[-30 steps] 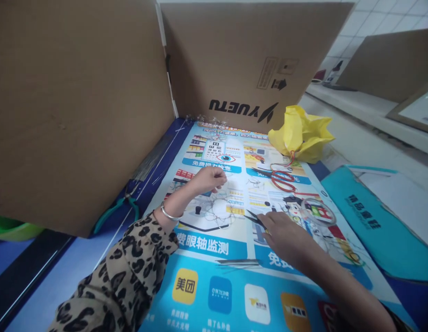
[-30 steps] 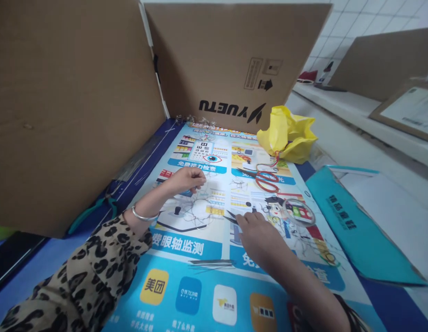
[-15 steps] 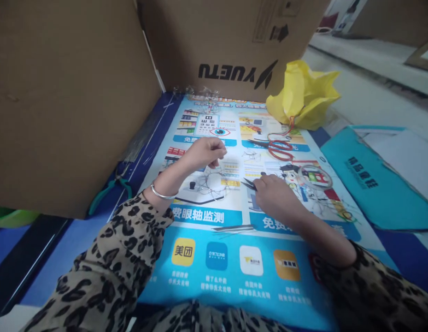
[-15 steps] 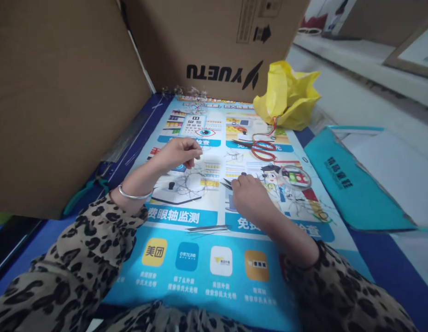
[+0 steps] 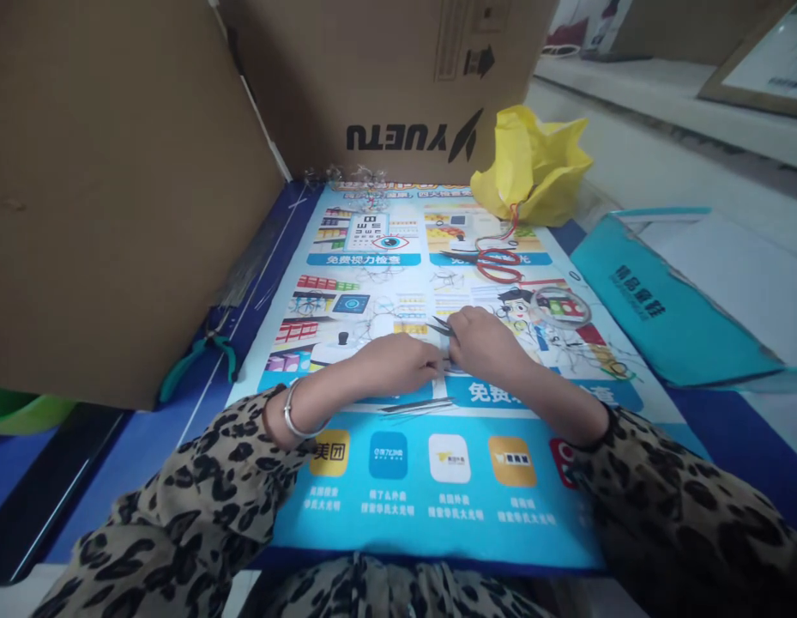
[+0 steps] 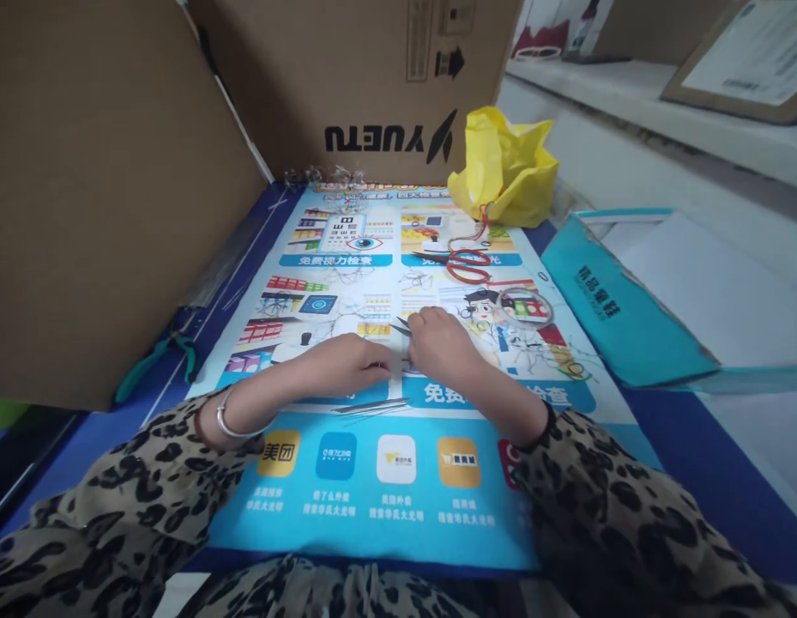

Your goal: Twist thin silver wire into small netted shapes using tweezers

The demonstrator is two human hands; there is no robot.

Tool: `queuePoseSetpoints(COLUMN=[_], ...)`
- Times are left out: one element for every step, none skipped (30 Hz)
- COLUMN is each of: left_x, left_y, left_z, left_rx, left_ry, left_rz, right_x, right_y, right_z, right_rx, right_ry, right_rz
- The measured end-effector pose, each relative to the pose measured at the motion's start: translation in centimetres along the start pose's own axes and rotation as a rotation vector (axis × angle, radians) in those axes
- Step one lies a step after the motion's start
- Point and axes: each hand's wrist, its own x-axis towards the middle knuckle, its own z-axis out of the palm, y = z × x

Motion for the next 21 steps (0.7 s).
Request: queuePoseSetpoints(left_x=[-0.2,-0.4,-0.6,-0.8,-1.0,-1.3,-1.5,-1.8,-2.0,-2.2,-2.4,-2.6,-2.8,-3.0,-3.2,-3.4,-3.6,-3.8,-4.0,-4.1,-4.3], left_y=[-0.1,-0.3,-0.4,-0.6,-0.6,-0.6,-0.6,-0.5,-0.3,-0.1,0.1,0.3,0.5,0.6,0.7,0.8,0.8,0.8,0.8,0.7,0.6], left_z=[0.4,0.7,1.0,1.2,1.4,1.6,1.7,1.9,2.1,2.3,2.5,2.7,2.9,3.0,3.1,3.2,3.2,3.2,3.3,3.3,3.3], left_rx=[0.04,0.078,0.11,0.134,0.153,0.167,0.183,0.201,0.214,0.227,0.244,0.255,0.259,0.262,0.254,0.241,0.223,0.201,0.181,0.162,0.146], left_ry=[-0.016,-0.021,-0.02,-0.012,0.0,0.013,0.03,0.045,0.06,0.074,0.087,0.096,0.111,0.128,0.131,0.135,0.137,0.141,0.152,0.167,0.191], left_rz=[-0.019,-0.037,-0.052,-0.062,-0.064,-0.065,-0.066,-0.07,-0.062,-0.049,-0.054,-0.061,-0.057,-0.046,-0.025,-0.001,0.027,0.048,0.061,0.075,0.091], right_x=[0.0,0.0,0.0,-0.1,-0.2,-0.3,-0.6,-0.8,-1.1,-1.4,-1.6,-1.8,-1.9,-2.0,-2.1,-2.1,-2.1,-2.2,-2.3,-2.5,-2.6], right_y=[0.0,-0.1,-0.2,-0.3,-0.4,-0.5,-0.6,-0.8,-0.8,-0.9,-0.9,-0.8,-0.6,-0.5,-0.3,-0.1,0.1,0.3,0.4,0.6,0.8], right_z=[0.0,-0.1,-0.1,-0.2,-0.3,-0.5,-0.7,-0.9,-1.1,-1.3,-1.4,-1.5,-1.5,-1.5,-1.4,-1.3,-1.1,-0.8,-0.5,0.0,0.5], right_rx=[0.002,0.003,0.003,0.004,0.0,-0.009,-0.02,-0.043,-0.062,-0.074,-0.08,-0.084,-0.087,-0.091,-0.091,-0.084,-0.082,-0.078,-0.078,-0.078,-0.079], right_ry=[-0.002,-0.005,-0.008,-0.009,-0.012,-0.02,-0.024,-0.042,-0.053,-0.048,-0.059,-0.07,-0.081,-0.087,-0.093,-0.106,-0.112,-0.111,-0.095,-0.074,-0.044], right_rz=[0.003,0.006,0.011,0.016,0.021,0.026,0.029,0.035,0.036,0.032,0.025,0.017,0.006,-0.009,-0.03,-0.056,-0.065,-0.081,-0.093,-0.109,-0.129])
